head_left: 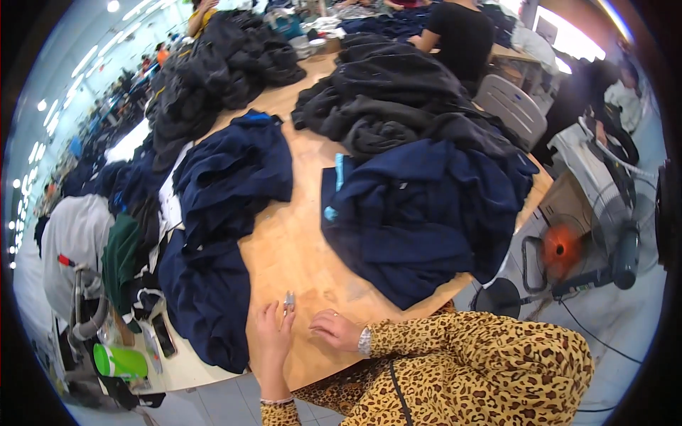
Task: Trimming loose threads and excess material from navy blue shorts using thread snips.
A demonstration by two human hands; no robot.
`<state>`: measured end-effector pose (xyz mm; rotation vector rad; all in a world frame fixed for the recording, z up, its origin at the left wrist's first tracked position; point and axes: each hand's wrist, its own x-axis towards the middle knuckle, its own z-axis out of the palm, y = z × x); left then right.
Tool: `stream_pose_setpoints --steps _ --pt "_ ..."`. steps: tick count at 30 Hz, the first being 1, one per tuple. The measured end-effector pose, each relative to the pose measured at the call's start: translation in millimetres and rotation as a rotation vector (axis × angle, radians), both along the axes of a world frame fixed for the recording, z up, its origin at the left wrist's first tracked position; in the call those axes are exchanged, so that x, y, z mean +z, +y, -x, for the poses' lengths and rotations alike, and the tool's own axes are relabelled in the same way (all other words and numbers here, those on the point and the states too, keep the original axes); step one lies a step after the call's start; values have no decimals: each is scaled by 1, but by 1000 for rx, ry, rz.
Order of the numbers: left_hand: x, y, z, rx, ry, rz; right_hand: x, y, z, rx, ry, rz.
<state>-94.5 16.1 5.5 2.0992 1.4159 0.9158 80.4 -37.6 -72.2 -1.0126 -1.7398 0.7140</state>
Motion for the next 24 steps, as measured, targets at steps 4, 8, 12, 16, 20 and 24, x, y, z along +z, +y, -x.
stream_pose_setpoints --steps 4,8,12,16,20,24 --pt "-59 -8 -15 151 293 17 52 -22 -53 -65 76 -1" --pt "-62 -14 -5 297 1 278 107 -22 -148 -448 45 -105" --pt "-70 -15 -7 303 225 220 123 13 -206 -492 -89 -136" --pt "-43 -38 -57 332 -397 362 123 57 -216 -355 -317 -255" --pt "-24 -74 -86 348 -746 561 108 101 -206 -406 -564 -314" --pt "-37 -104 -82 384 -767 580 94 131 -203 -552 -855 -283"
